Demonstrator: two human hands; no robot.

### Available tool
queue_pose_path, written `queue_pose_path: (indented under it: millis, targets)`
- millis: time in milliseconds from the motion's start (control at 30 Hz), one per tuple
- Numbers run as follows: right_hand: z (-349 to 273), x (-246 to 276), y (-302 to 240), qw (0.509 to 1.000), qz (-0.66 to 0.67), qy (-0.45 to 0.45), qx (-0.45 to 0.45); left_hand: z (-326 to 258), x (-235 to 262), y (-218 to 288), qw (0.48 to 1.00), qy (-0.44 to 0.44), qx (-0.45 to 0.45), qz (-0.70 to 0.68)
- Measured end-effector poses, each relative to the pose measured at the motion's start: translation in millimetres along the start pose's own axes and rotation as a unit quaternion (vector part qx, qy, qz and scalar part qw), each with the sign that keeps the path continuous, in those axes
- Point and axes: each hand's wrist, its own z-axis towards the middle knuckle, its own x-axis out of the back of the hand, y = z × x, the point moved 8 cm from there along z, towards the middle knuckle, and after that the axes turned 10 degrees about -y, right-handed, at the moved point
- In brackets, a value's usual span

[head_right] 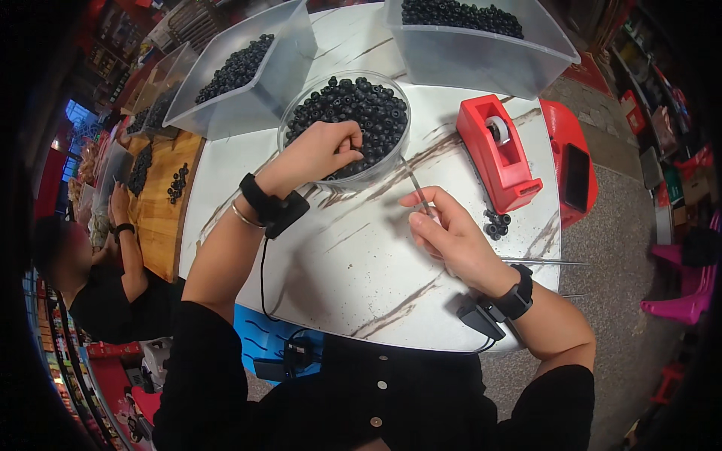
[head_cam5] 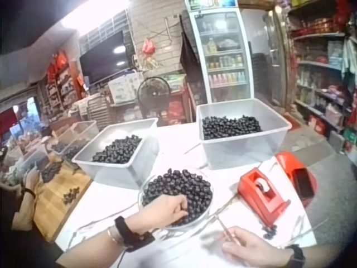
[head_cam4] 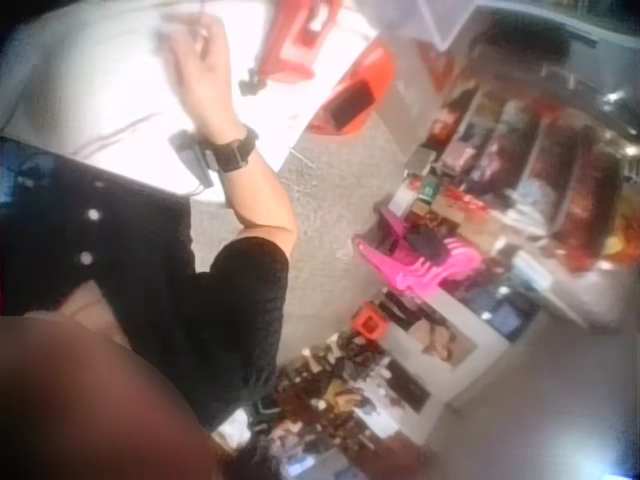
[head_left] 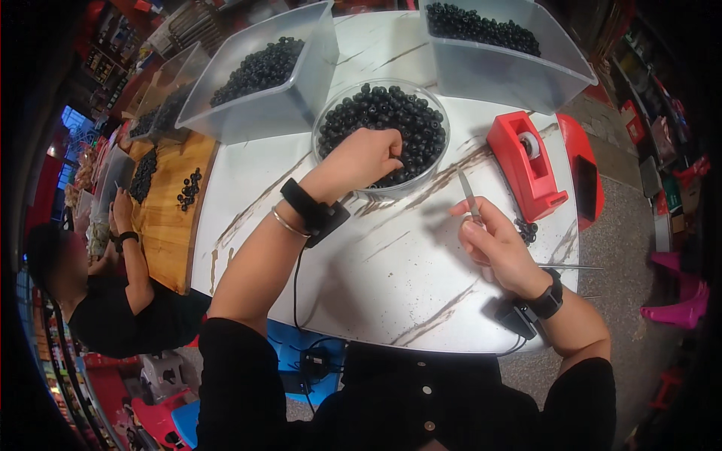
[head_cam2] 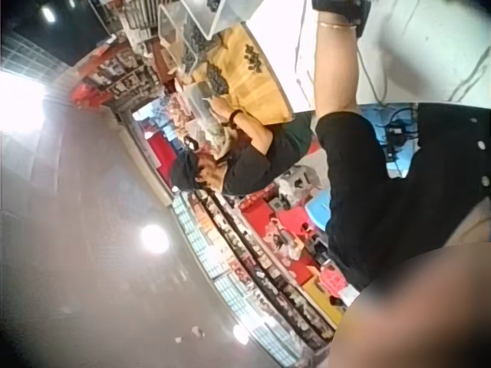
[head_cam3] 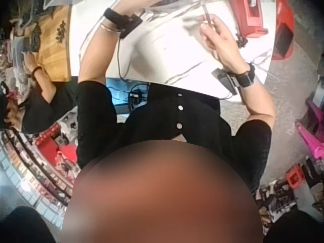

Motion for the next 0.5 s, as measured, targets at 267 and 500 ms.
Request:
queue_pose_path:
  millis: [267,500]
  targets:
    - [1.4,1.9,2.2,0.999,0.017,0.036,-0.012,11.1,-10.6,-11.8,0.99,-0.074,0.007,0.118]
    - [-0.7,-2.4,-8.2,0.998,0.026,0.054,0.009,-10.8,27.7,28.1,0.999,0.026,-0.001,-0.034]
